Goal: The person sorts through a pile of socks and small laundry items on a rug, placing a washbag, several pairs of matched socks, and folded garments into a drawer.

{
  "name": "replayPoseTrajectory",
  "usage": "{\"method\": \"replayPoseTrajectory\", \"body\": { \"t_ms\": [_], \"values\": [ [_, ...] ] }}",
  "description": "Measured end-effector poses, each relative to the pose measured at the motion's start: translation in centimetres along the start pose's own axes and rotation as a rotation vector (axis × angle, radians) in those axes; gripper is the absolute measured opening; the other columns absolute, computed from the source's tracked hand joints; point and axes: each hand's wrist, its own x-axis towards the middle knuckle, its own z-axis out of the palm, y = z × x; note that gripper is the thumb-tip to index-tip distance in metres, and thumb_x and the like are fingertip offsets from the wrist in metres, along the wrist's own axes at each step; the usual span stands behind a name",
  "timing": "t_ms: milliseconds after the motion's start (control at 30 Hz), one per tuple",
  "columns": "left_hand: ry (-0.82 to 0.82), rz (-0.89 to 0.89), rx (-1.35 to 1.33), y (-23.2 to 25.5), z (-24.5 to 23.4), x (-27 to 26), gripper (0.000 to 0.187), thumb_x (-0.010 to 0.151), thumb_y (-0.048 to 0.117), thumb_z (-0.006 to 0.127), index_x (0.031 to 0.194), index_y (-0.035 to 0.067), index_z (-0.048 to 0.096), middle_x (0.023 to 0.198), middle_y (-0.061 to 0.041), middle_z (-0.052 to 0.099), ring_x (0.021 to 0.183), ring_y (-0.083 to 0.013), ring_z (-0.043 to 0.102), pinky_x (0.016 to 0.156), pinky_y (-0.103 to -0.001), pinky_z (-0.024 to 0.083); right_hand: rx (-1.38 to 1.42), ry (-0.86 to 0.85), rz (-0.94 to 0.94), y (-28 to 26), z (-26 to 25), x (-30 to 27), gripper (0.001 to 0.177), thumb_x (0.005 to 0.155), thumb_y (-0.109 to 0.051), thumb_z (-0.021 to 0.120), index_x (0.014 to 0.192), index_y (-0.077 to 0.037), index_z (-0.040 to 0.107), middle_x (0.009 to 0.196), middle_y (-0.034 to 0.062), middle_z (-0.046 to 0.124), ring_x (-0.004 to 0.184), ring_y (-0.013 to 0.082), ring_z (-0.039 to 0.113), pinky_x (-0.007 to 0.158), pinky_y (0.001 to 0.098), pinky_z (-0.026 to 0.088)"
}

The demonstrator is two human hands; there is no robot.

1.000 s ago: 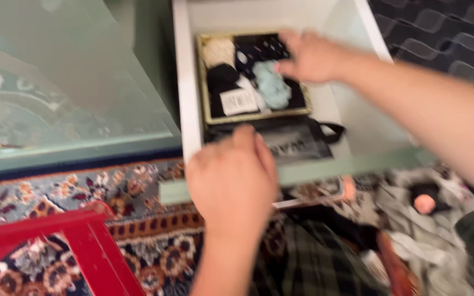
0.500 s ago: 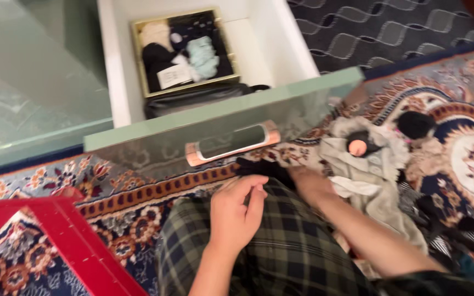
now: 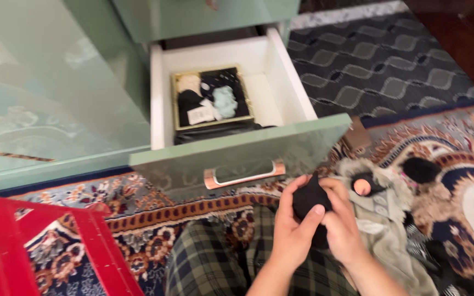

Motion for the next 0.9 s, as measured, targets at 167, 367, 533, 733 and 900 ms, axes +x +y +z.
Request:
{"method": "replayPoseTrajectory", "body": {
  "t_ms": [167,367,533,733,900],
  "values": [
    [0.194,-0.146,-0.389,0.0,-2.8,-0.3,0.046,0.089,-0.001,0.067,0.134,-0.002,0.060,0.126,-0.012,0.068,0.113,-0.0203,0.065,0.102,-0.035,0.051,0.077,-0.119,0.011,-2.9,3.8,0.2,0.086,0.074,-0.007,0.066,0.150,-0.003,0.027,0.149,0.0144,0.038,0.137,0.0255,0.041,0.111,0.0377,0.032],
    [0.356,0.049,-0.109,1.5,-5.1,-1.0,0.046,0.083,-0.009,0.065,0.127,0.003,0.063,0.122,-0.010,0.070,0.113,-0.0203,0.067,0.098,-0.034,0.054,0.437,-0.048,0.563,-2.4,6.2,-1.1,0.072,0.084,0.001,0.069,0.152,-0.004,0.043,0.126,0.0193,0.060,0.111,0.0276,0.056,0.093,0.0443,0.043],
    [0.322,0.593,0.783,3.5,-4.7,-2.7,0.044,0.073,-0.013,0.061,0.114,0.001,0.072,0.128,-0.013,0.070,0.126,-0.0316,0.068,0.108,-0.040,0.054,0.739,-0.045,0.568,-6.8,4.8,-0.5,0.052,0.085,-0.007,0.063,0.136,-0.002,0.055,0.121,0.0080,0.066,0.108,0.0166,0.064,0.088,0.0355,0.053],
    [0.076,0.781,0.913,9.4,-3.9,0.0,0.049,0.076,-0.006,0.058,0.124,-0.003,0.067,0.134,-0.020,0.069,0.134,-0.0406,0.063,0.115,-0.046,0.050,0.154,0.016,0.650,-11.5,4.3,3.6,0.036,0.096,-0.025,0.062,0.119,0.001,0.070,0.100,0.0041,0.074,0.090,0.0141,0.064,0.075,0.0328,0.050],
    [0.267,0.818,1.115,15.1,-8.6,6.7,0.027,0.083,0.007,0.066,0.109,0.000,0.069,0.114,-0.016,0.071,0.110,-0.0374,0.067,0.105,-0.049,0.050,-0.443,-0.162,-0.119,-10.6,2.4,17.8,0.037,0.090,-0.020,0.067,0.125,-0.009,0.068,0.104,0.0051,0.077,0.088,0.0156,0.071,0.076,0.0310,0.055]
  ]
}}
